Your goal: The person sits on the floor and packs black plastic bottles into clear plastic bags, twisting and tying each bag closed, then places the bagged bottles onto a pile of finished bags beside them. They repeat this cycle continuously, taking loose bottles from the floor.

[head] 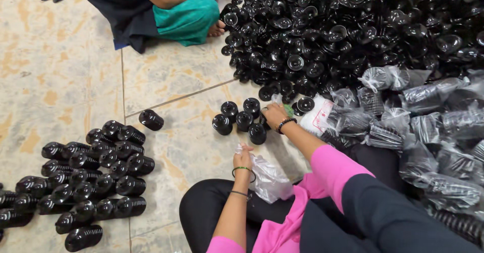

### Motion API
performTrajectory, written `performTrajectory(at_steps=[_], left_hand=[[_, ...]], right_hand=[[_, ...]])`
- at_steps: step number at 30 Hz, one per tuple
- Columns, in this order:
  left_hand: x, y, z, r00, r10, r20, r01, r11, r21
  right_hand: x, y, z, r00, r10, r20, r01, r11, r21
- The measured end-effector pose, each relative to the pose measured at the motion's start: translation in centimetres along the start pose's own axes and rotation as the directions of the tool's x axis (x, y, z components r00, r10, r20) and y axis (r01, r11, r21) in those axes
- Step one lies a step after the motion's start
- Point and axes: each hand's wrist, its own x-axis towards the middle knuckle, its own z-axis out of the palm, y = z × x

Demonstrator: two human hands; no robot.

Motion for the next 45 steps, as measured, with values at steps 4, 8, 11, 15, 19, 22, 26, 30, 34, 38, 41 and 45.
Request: performTrajectory(at_steps=[4,8,11,15,19,22,26,30,34,38,41,45], left_hand=[[0.2,0.6,0.9,0.996,-0.085,0.014,0.085,0.996,-0.008],[-0.4,2.2,0.9,0.996,-0.048,0.069,0.059,0.984,-0.167],[-2.6,4.0,0.6,0.982,-0.088,0.166,0.133,0.949,-0.285],[-5.8,7.3,0.3,0.972,0.147,0.184,-0.075,0.935,-0.348],[-6.9,9.6,0.5,0.882,0.472,0.016,-0.463,0.871,-0.165],[-7.1,9.7,0.5,0.954,0.293,-0.071,-0.297,0.952,-0.074],[-8.1,9.0,0.9,0.987,0.152,-0.056,-0.153,0.988,-0.016],[-9.8,9.8,0.7,0.961,0.276,0.028,-0.272,0.958,-0.085],[-10.6,11.9,-0.5,0.946,0.253,0.200,-0.181,0.930,-0.319],[-11.9,12.7,-1.7,0.981,0.053,0.187,0.004,0.956,-0.294],[-12.5,12.5,-1.5,0.990,-0.042,0.136,0.087,0.935,-0.343],[-12.7,12.3,-1.3,0.965,0.001,0.262,0.101,0.920,-0.378]], right_hand=[[-4.4,0.3,2.3,0.997,0.011,0.078,-0.006,0.998,-0.058],[-12.6,-0.9,4.6,0.995,-0.095,0.028,0.094,0.994,0.049],[-16.2,-0.8,3.4,0.997,-0.002,-0.076,0.033,0.911,0.412],[-18.2,-0.9,-0.4,0.999,0.023,0.038,-0.042,0.193,0.980],[-21.3,-3.8,-1.5,0.995,-0.025,-0.101,0.099,0.536,0.839],[-23.1,-5.6,-1.0,0.979,0.048,-0.200,0.078,0.814,0.576],[-23.3,-5.8,-1.4,0.996,0.060,-0.061,0.039,0.314,0.949],[-21.3,-5.0,-2.5,0.983,0.152,0.101,-0.075,-0.165,0.983],[-20.1,-3.7,-2.5,0.975,0.222,-0.013,0.013,0.003,1.000],[-21.0,-3.0,-1.3,0.969,0.235,-0.079,0.074,0.028,0.997],[-21.9,-3.4,-0.4,0.975,0.218,-0.035,0.033,0.015,0.999],[-22.2,-3.9,0.0,0.965,0.243,-0.094,0.067,0.117,0.991]])
